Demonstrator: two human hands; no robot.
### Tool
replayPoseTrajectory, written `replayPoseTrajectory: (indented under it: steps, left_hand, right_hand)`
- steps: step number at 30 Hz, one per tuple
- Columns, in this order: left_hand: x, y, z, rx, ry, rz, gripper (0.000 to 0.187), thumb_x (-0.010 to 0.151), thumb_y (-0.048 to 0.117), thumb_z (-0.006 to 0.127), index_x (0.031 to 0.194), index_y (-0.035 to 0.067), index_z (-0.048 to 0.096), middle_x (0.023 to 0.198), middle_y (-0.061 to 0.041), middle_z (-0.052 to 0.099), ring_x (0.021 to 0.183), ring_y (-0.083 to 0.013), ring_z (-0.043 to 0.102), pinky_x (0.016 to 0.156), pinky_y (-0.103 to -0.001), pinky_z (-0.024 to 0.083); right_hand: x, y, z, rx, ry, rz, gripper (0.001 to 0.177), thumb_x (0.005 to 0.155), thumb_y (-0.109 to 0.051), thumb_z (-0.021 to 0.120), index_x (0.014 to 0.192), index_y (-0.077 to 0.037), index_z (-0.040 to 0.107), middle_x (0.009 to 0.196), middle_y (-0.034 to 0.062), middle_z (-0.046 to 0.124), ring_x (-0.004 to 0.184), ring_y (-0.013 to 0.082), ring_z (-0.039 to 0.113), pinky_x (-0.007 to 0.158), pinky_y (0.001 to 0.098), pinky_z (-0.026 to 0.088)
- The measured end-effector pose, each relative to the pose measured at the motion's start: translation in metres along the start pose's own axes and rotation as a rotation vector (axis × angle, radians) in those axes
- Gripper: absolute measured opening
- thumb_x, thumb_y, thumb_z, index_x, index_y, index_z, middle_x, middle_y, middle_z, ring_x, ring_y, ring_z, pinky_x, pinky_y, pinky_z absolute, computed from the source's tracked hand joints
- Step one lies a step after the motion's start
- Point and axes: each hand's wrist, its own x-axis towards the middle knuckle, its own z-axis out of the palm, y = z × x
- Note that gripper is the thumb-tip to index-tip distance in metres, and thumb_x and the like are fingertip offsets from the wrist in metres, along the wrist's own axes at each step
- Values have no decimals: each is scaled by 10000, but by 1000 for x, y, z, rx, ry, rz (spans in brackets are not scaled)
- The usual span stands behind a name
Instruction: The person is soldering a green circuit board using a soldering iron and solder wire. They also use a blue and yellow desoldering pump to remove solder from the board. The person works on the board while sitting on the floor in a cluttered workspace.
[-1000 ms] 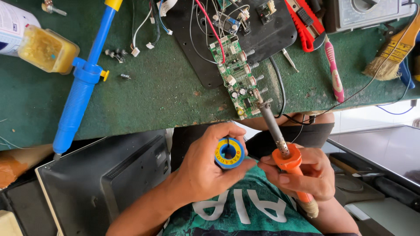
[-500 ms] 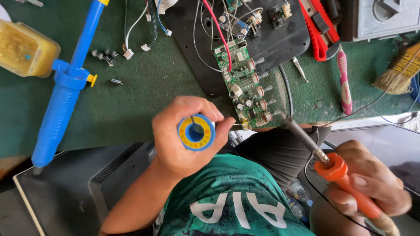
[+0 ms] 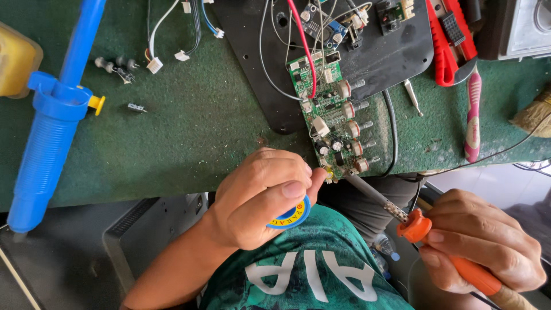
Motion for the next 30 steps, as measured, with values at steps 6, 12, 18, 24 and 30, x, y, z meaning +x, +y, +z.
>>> replayPoseTrajectory:
  steps: [6, 12, 18, 24, 30]
  left_hand:
    - [0, 0, -2, -15, -31, -6, 659, 964, -195, 918, 1371, 17, 445, 1198, -214, 612, 986, -369, 743, 919, -500, 691]
    - [-2, 1, -3, -166, -66, -88, 509, 1049, -155, 739, 1390, 49, 421, 1201, -208, 584, 947, -376, 710, 951, -523, 656]
    - [4, 9, -2, -267, -67, -239, 238, 1075, -64, 596, 1264, 16, 476, 1133, -188, 621, 973, -370, 675, 980, -503, 638]
    - [6, 9, -2, -311, -75, -306, 168, 1075, -7, 566, 1222, 20, 489, 1064, -184, 631, 912, -363, 677, 955, -489, 628]
    - [2, 7, -1, -117, -60, -163, 376, 1049, -111, 719, 1311, 52, 503, 1166, -164, 650, 1003, -359, 715, 949, -486, 655]
  right_hand:
    - [7, -2, 3, 1, -20, 8, 202, 867, -201, 692, 884, -24, 596, 684, 163, 651, 520, 257, 615, 525, 354, 556]
    - [9, -1, 3, -10, -26, 1, 216, 864, -205, 694, 878, -9, 603, 683, 151, 653, 507, 277, 595, 511, 355, 540]
    - [12, -5, 0, -8, -53, 34, 213, 866, -199, 696, 908, -6, 616, 714, 153, 668, 533, 276, 612, 537, 352, 551]
    - [11, -6, 0, -36, -46, 38, 194, 851, -183, 701, 874, -12, 611, 701, 159, 659, 520, 289, 600, 525, 363, 546]
    - [11, -5, 0, -43, -45, 44, 196, 856, -187, 695, 882, -12, 612, 718, 171, 663, 521, 286, 604, 527, 356, 543]
